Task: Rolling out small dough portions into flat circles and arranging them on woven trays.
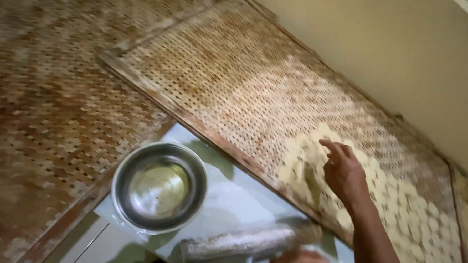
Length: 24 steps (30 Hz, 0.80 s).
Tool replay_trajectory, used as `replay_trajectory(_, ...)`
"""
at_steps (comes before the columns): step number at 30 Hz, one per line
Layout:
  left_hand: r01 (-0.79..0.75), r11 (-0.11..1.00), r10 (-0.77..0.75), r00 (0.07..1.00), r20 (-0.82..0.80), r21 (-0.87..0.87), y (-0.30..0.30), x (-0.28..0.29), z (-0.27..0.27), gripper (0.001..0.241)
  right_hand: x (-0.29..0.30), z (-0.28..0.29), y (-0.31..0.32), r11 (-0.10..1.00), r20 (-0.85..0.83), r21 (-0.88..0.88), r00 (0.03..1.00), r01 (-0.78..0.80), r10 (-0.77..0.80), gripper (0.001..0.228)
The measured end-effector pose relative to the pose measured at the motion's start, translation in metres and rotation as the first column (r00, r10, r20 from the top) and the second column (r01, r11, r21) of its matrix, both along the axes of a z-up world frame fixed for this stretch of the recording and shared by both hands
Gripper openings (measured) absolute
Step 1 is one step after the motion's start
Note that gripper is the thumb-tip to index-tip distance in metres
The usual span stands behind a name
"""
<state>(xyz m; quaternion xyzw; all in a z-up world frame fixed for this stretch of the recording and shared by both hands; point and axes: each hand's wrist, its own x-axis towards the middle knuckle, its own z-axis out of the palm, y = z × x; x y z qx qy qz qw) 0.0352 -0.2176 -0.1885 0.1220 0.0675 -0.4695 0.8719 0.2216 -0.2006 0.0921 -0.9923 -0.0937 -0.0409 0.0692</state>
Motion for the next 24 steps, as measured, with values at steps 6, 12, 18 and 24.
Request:
replay_trajectory(6,-0.940,0.327,-0.022,-0.116,0.993,-0.102,0.151,-0.043,0.188,0.039,-0.133,0.022,-0.076,0.983,0.143,0.183,0.988,0.031,-0.058,0.053)
replay_trajectory(12,-0.989,-0.129,-0.844,0.148,0.516,0.072,0.194,-0.026,0.180,0.072,-0.227,-0.043,-0.124,0.918,-0.098,0.256,0.953,0.303,-0.287,0.046)
replay_trajectory(18,-0.814,-0.157,-0.912,0.337,0.234,0.560,0.219,-0.030,0.217,0.090,-0.241,-0.058,-0.113,0.939,-0.139,0.233,0.965,0.252,-0.224,0.040)
replay_trajectory(24,-0.926,-0.200,-0.891,0.308,0.335,0.320,0.220,-0.031,0.173,0.080,-0.257,-0.061,-0.101,0.913,-0.277,0.202,0.915,0.354,-0.293,0.033)
